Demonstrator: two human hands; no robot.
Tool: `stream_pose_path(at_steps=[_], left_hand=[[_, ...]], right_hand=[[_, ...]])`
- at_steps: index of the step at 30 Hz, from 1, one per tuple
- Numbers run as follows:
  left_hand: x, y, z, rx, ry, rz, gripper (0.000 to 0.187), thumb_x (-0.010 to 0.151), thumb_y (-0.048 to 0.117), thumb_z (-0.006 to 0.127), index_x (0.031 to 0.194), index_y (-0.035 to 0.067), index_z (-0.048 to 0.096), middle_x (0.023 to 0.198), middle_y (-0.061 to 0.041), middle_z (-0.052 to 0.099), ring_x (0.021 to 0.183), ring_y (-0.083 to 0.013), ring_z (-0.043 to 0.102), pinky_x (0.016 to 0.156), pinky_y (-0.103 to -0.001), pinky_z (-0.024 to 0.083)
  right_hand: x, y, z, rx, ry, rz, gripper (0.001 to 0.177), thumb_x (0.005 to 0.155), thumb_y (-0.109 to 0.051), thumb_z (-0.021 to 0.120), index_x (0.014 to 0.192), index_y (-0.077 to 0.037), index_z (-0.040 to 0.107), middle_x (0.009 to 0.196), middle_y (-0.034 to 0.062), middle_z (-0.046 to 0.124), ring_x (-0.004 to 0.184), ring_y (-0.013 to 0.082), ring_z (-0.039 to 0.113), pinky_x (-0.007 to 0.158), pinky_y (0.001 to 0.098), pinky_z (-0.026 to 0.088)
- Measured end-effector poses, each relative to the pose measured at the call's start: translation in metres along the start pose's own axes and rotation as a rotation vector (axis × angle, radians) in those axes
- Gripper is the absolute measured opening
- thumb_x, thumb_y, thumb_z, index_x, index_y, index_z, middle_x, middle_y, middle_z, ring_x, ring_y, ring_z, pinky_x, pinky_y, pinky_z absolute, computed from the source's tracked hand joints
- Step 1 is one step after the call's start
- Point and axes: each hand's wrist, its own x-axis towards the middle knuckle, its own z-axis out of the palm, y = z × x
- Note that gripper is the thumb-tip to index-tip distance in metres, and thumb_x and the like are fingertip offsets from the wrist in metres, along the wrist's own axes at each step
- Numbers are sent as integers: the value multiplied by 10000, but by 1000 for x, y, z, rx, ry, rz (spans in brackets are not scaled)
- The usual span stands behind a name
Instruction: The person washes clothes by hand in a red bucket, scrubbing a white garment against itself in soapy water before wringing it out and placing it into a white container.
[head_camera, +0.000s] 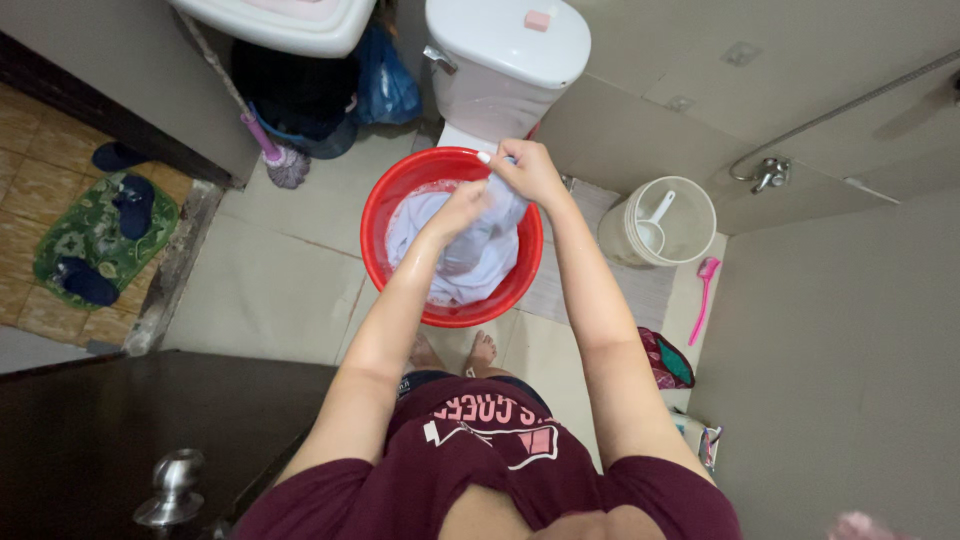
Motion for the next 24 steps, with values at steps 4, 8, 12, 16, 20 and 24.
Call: stream_pose_path(at_steps=[4,8,12,16,20,24], left_hand=[[1,35,4,609,64,42,270,858,224,820,997,5,744,850,-24,725,795,-118,685,727,-290,523],[2,62,1,82,89,103,258,968,197,715,1139,5,723,1003,-11,732,913,-99,652,821,-282,536],[8,59,-17,-507,380,53,286,955,252,721,1126,23,703,1034,-53,756,941,-165,712,850,-324,573],[32,0,-19,-676,512,-83,291,995,300,698,1116,36,688,1000,-61,737,897,-186,699,804,-345,570],[52,-71,-8,-897,597,-185,316,1048,363,669,1104,52,668,955,-72,711,838,-213,681,743,-372,565],[49,-102,3,-1036,467,-213,281,1017,319,602,1159,83,660,990,-56,738,882,-190,709,776,-357,577]], right_hand=[[-2,1,-1,6,-85,165,364,920,-347,768,805,-26,641,633,25,576,635,101,510,599,319,455],[-26,47,-14,465,-298,-14,331,845,-270,801,1031,-21,687,955,-5,672,916,91,593,855,286,505],[-27,77,-34,281,-325,-200,330,959,-242,708,1159,18,685,1100,31,695,1001,170,633,903,335,506],[-37,88,7,465,143,208,314,1027,-289,542,1034,-27,716,910,30,706,819,178,607,740,358,475],[-18,88,107,-359,321,-219,146,870,-163,661,922,-33,700,855,158,695,806,345,659,724,462,515],[-20,58,95,-95,410,-243,95,778,-146,728,799,-61,692,778,149,687,760,349,676,703,475,541]])
